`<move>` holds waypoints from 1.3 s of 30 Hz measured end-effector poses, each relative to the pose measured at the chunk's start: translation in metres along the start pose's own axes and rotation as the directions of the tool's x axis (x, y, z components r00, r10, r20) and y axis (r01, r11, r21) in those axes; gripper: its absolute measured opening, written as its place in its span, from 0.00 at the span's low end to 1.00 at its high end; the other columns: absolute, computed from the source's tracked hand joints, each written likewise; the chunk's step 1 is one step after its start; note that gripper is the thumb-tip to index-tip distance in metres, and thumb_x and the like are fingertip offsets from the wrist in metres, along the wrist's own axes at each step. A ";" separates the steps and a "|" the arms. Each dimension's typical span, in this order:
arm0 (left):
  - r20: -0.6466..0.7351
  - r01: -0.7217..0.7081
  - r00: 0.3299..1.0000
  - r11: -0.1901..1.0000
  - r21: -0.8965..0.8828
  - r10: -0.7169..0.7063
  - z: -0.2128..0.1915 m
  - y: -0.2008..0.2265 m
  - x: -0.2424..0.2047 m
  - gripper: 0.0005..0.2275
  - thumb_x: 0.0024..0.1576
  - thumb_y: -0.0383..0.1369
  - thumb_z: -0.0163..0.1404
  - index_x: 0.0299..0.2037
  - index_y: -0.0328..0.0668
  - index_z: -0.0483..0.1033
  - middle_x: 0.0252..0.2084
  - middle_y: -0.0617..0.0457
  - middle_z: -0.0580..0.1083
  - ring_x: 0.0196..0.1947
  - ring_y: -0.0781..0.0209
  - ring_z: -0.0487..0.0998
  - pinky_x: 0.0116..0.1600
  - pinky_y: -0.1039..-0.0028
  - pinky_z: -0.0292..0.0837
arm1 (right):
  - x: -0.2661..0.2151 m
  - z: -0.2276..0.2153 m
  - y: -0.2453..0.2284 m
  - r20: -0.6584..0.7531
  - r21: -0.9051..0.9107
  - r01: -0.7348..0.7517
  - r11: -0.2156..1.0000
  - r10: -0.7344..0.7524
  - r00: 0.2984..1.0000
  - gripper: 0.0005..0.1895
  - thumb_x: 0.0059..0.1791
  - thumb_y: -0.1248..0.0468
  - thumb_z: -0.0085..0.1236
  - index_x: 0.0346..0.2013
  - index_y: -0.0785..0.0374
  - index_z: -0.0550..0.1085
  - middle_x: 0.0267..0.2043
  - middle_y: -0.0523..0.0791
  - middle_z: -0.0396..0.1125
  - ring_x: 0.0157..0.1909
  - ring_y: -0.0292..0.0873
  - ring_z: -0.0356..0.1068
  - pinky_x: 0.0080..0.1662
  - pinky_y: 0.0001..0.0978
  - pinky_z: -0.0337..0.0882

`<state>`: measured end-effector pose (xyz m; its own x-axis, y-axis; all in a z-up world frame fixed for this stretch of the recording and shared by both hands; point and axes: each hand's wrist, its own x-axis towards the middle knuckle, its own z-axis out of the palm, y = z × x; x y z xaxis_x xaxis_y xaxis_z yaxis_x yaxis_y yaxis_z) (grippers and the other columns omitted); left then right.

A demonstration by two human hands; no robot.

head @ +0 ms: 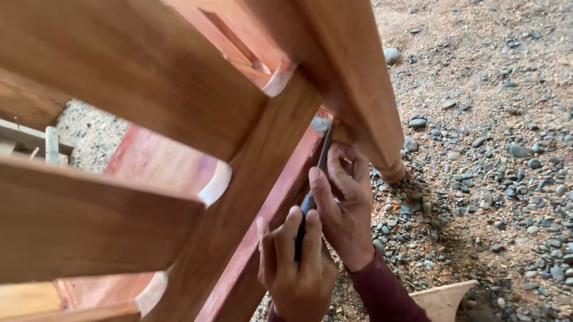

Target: The person kneels beside an overturned wooden chair on gravel and uses a chisel-like carving tool to scrape and shape the joint where the backrest rail meets the leg. They reposition the tool repeatedly along the joint, bracing the frame with one hand while cutting with the other.

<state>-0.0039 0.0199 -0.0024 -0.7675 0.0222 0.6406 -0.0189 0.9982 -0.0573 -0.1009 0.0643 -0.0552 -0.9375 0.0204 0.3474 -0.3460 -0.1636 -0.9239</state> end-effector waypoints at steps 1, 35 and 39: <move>-0.008 0.010 1.000 1.000 0.002 -0.010 -0.003 -0.002 -0.002 0.15 0.52 0.20 0.52 0.50 0.30 0.79 0.50 0.39 0.75 0.42 0.44 0.78 0.64 0.42 0.71 | -0.003 0.001 -0.002 0.011 -0.002 0.007 1.000 -0.007 1.000 0.18 0.56 0.64 0.57 0.55 0.76 0.72 0.59 0.54 0.62 0.61 0.48 0.66 0.62 0.35 0.67; 0.065 0.376 0.924 0.862 -0.340 -0.377 -0.028 0.005 0.005 0.11 0.53 0.24 0.58 0.45 0.29 0.82 0.41 0.43 0.81 0.38 0.54 0.87 0.39 0.72 0.83 | -0.001 -0.009 -0.034 -0.047 -0.108 0.090 0.990 -0.095 0.994 0.28 0.46 0.63 0.68 0.58 0.71 0.73 0.53 0.55 0.68 0.55 0.52 0.70 0.54 0.40 0.72; -0.003 0.345 0.931 0.880 -0.326 -0.366 -0.033 0.007 0.008 0.10 0.53 0.24 0.59 0.45 0.30 0.83 0.39 0.44 0.81 0.37 0.55 0.86 0.39 0.71 0.81 | 0.004 -0.010 -0.040 -0.036 -0.046 -0.032 0.998 0.031 0.999 0.26 0.46 0.63 0.67 0.57 0.69 0.75 0.52 0.53 0.69 0.53 0.49 0.73 0.51 0.37 0.74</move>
